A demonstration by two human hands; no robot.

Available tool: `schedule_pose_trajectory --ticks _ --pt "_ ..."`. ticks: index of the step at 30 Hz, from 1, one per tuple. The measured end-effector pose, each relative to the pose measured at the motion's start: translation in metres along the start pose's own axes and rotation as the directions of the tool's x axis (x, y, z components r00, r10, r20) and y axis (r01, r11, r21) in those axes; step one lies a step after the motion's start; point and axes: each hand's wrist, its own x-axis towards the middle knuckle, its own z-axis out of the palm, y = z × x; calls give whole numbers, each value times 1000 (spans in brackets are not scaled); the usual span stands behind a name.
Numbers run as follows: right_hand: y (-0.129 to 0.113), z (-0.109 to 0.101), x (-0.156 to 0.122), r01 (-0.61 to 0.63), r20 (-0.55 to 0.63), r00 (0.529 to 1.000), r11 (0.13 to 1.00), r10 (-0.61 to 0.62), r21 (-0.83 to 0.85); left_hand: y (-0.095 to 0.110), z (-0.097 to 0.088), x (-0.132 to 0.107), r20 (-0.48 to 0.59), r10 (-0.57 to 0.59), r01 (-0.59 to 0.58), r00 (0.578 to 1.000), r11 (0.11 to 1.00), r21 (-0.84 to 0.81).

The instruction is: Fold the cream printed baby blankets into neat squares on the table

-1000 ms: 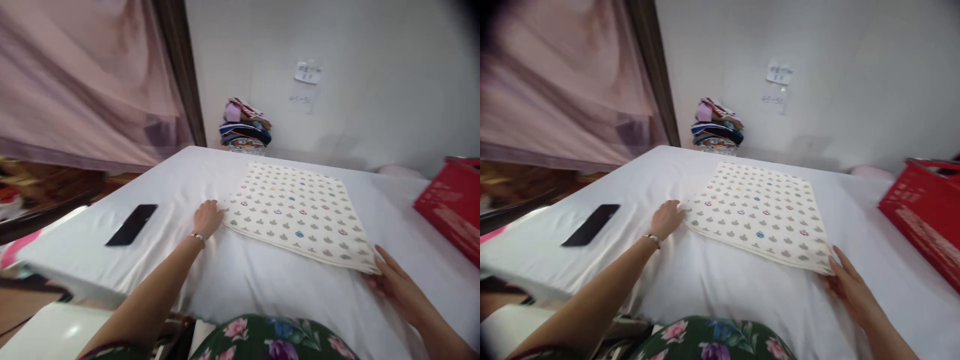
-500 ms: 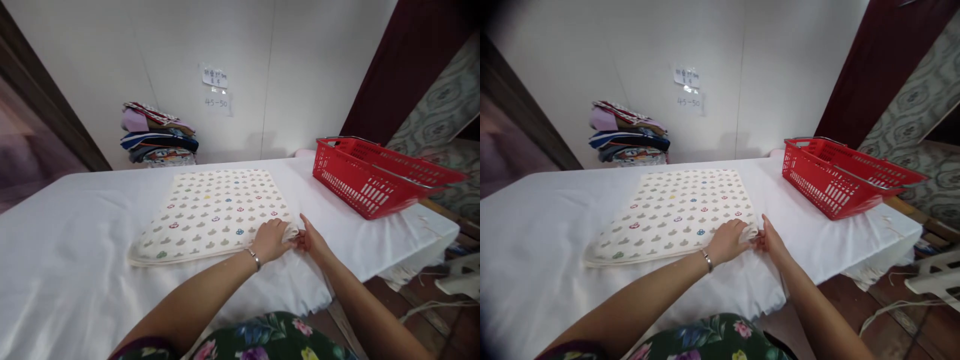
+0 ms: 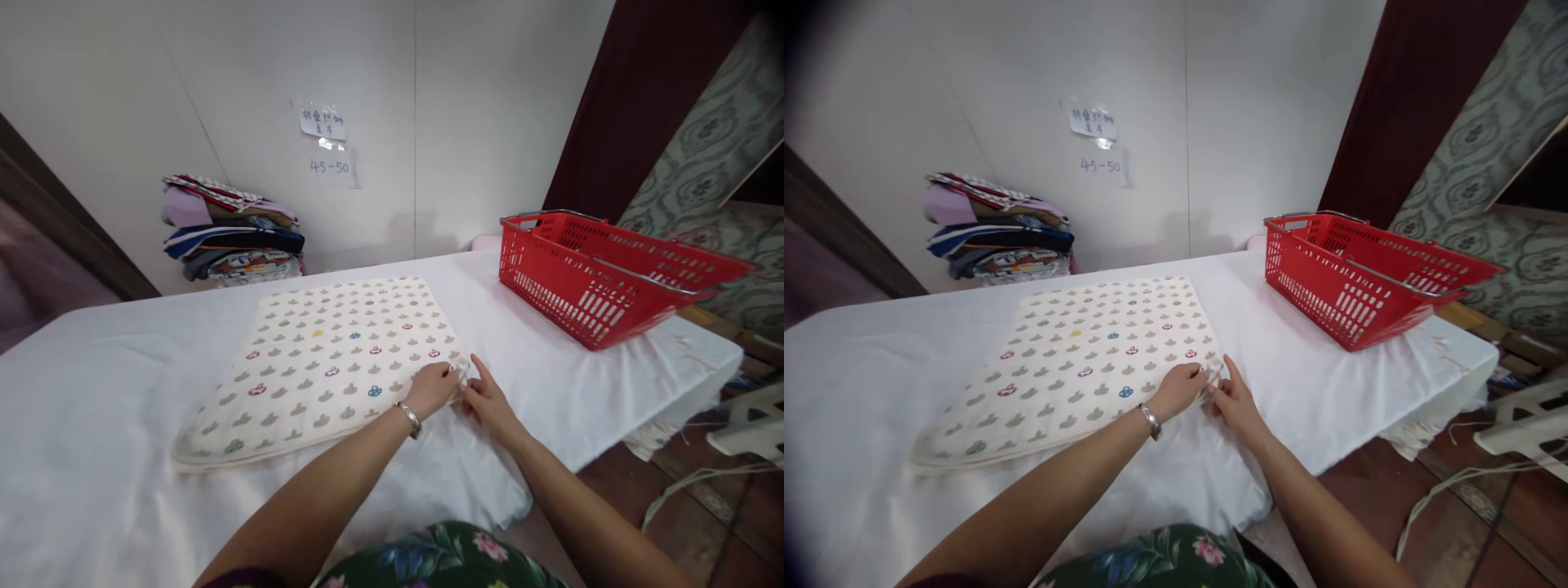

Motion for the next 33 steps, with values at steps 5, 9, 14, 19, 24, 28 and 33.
schedule_pose_trajectory --ticks 5,9,14,19,24,28,33 --pt "-2 -6 -2 -35 -78 996 981 51 189 12 -30 -15 -197 177 -136 964 969 205" --pt "0 -9 -3 -24 -75 996 965 45 261 20 -33 -26 -110 379 -272 919 810 519" --pt "1 -6 -3 42 -54 998 960 -28 278 14 -1 -22 45 391 -336 919 721 606" --pt "3 -8 -3 20 -48 999 954 -6 300 10 8 -18 73 416 -363 906 681 635" --pt "2 -7 -2 -13 -37 999 967 24 253 13 8 -18 107 433 -398 895 668 629" --pt "2 -8 -3 -7 -66 998 979 20 203 14 7 -20 84 425 -377 901 674 635" --pt "7 -16 -6 -47 -80 995 992 57 119 10 3 -37 1 388 -296 922 701 649"
